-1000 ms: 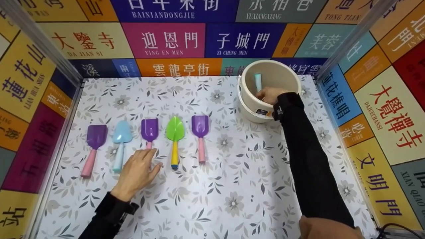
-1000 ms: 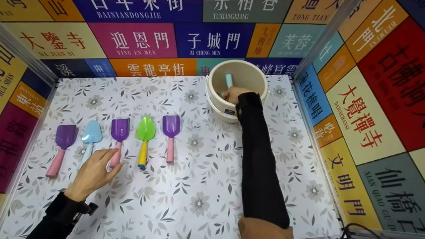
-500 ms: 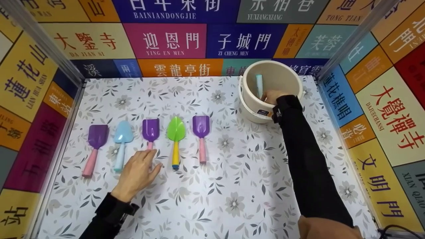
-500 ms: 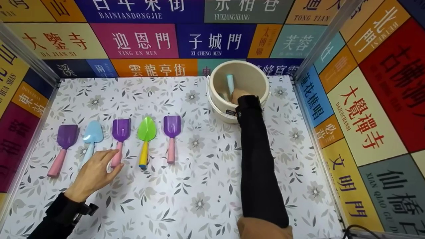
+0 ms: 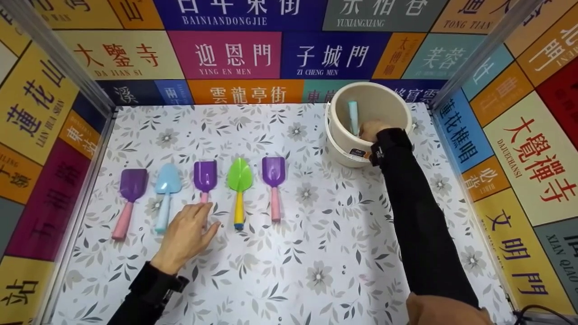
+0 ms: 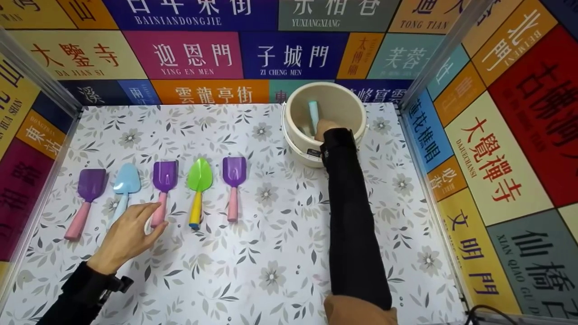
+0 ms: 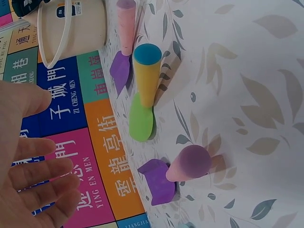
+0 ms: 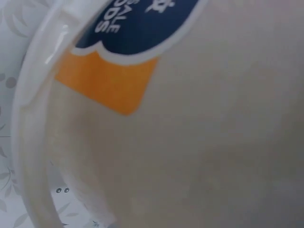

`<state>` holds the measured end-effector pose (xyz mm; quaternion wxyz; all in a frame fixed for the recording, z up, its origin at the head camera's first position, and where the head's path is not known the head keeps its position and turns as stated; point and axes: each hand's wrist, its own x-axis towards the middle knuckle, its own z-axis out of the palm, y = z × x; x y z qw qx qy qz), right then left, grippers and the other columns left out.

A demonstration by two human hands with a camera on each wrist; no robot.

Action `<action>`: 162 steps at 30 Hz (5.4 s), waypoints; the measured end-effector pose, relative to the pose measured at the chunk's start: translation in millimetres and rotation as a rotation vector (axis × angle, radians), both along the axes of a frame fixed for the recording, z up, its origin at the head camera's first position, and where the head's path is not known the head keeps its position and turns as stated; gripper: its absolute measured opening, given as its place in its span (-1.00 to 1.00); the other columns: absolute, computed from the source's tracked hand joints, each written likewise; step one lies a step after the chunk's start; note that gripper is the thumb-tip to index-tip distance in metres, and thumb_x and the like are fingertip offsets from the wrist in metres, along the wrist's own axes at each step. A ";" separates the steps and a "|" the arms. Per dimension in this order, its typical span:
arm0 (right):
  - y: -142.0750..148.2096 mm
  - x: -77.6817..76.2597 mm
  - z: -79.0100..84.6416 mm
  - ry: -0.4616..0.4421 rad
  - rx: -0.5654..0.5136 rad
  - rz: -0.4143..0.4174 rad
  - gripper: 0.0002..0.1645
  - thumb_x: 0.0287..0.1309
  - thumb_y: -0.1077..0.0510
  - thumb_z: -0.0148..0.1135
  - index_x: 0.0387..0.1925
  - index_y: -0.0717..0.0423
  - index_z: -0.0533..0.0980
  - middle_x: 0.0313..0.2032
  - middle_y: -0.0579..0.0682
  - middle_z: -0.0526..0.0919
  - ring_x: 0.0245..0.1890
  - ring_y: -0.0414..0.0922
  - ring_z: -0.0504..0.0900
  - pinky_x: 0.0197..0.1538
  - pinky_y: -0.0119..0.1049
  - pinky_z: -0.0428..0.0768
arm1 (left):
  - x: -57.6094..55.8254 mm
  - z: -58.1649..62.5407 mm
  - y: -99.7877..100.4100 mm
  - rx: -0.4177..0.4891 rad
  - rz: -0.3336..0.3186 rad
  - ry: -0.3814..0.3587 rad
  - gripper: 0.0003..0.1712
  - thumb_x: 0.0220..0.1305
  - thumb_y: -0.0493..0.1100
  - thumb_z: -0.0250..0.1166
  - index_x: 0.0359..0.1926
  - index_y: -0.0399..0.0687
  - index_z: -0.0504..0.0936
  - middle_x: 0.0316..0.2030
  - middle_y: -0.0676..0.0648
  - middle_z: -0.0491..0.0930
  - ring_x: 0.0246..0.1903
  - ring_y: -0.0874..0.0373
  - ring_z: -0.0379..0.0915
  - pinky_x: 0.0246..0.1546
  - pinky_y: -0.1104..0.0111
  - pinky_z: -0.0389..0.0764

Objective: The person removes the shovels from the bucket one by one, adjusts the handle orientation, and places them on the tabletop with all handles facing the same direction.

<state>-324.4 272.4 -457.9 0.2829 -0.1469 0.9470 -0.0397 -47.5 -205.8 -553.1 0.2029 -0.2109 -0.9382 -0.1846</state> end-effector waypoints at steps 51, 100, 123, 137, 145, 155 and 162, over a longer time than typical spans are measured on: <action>82.2 156.0 26.6 0.788 -0.385 -0.002 -0.72 0.23 0.46 0.27 -0.01 0.43 0.59 -0.18 0.37 0.62 -0.18 0.31 0.57 -0.04 0.23 0.58 | 4.9 5.4 11.3 0.020 -0.004 0.023 -0.47 0.12 -0.19 0.58 0.06 -0.36 0.64 -0.09 -0.32 0.72 -0.14 -0.21 0.66 -0.08 0.04 0.71; 12.1 233.2 -60.6 1.117 -0.623 0.297 -0.69 0.10 0.40 0.32 -0.07 0.31 0.65 -0.24 0.21 0.65 -0.30 0.15 0.60 -0.22 0.00 0.61 | -62.7 61.0 162.2 0.822 0.011 -0.623 -0.51 0.48 -0.10 0.30 0.27 -0.34 0.58 0.01 -0.31 0.75 -0.05 -0.15 0.74 0.04 0.13 0.77; -47.5 232.1 -71.5 1.153 -0.667 0.430 -0.82 0.37 0.30 0.20 -0.09 0.24 0.66 -0.25 0.12 0.66 -0.27 0.04 0.63 -0.18 -0.13 0.66 | -56.8 52.5 172.5 1.080 0.100 -0.896 -0.65 0.50 -0.30 0.18 0.12 -0.54 0.61 -0.20 -0.42 0.71 -0.64 0.23 0.64 -0.56 0.43 0.72; -43.5 236.5 -54.7 0.992 -0.683 0.320 -0.39 -0.06 0.20 0.61 0.07 0.25 0.60 -0.09 0.22 0.66 -0.13 0.14 0.64 -0.03 0.03 0.67 | -54.5 69.7 165.7 0.734 -0.022 -0.602 -0.71 0.46 -0.25 0.22 0.04 -0.35 0.71 -0.32 -0.26 0.76 -0.50 0.12 0.64 -0.43 0.34 0.72; -48.4 240.6 -51.0 0.729 -0.716 0.258 -0.42 0.08 0.15 0.59 0.08 0.27 0.55 -0.07 0.18 0.64 -0.11 0.05 0.64 -0.05 -0.07 0.71 | -51.8 70.4 165.6 0.578 -0.154 -0.359 -0.79 0.41 -0.27 0.26 -0.09 -0.30 0.76 -0.33 -0.24 0.79 -0.45 -0.04 0.68 -0.40 0.15 0.70; -56.7 244.1 -59.8 0.610 -0.712 0.224 -0.50 0.15 0.20 0.54 0.07 0.26 0.55 -0.16 0.12 0.63 -0.22 -0.02 0.64 -0.15 -0.13 0.71 | -50.0 66.4 167.4 0.499 -0.258 -0.264 -0.83 0.44 -0.31 0.25 -0.12 -0.32 0.73 -0.28 -0.26 0.80 -0.35 -0.11 0.75 -0.26 0.08 0.78; -57.9 244.1 -62.5 0.578 -0.694 0.207 -0.55 0.19 0.25 0.48 0.08 0.24 0.54 -0.16 0.10 0.63 -0.21 -0.03 0.66 -0.14 -0.14 0.72 | -49.1 67.9 167.8 0.491 -0.273 -0.259 -0.83 0.44 -0.32 0.24 -0.11 -0.32 0.73 -0.27 -0.25 0.80 -0.36 -0.09 0.74 -0.27 0.09 0.77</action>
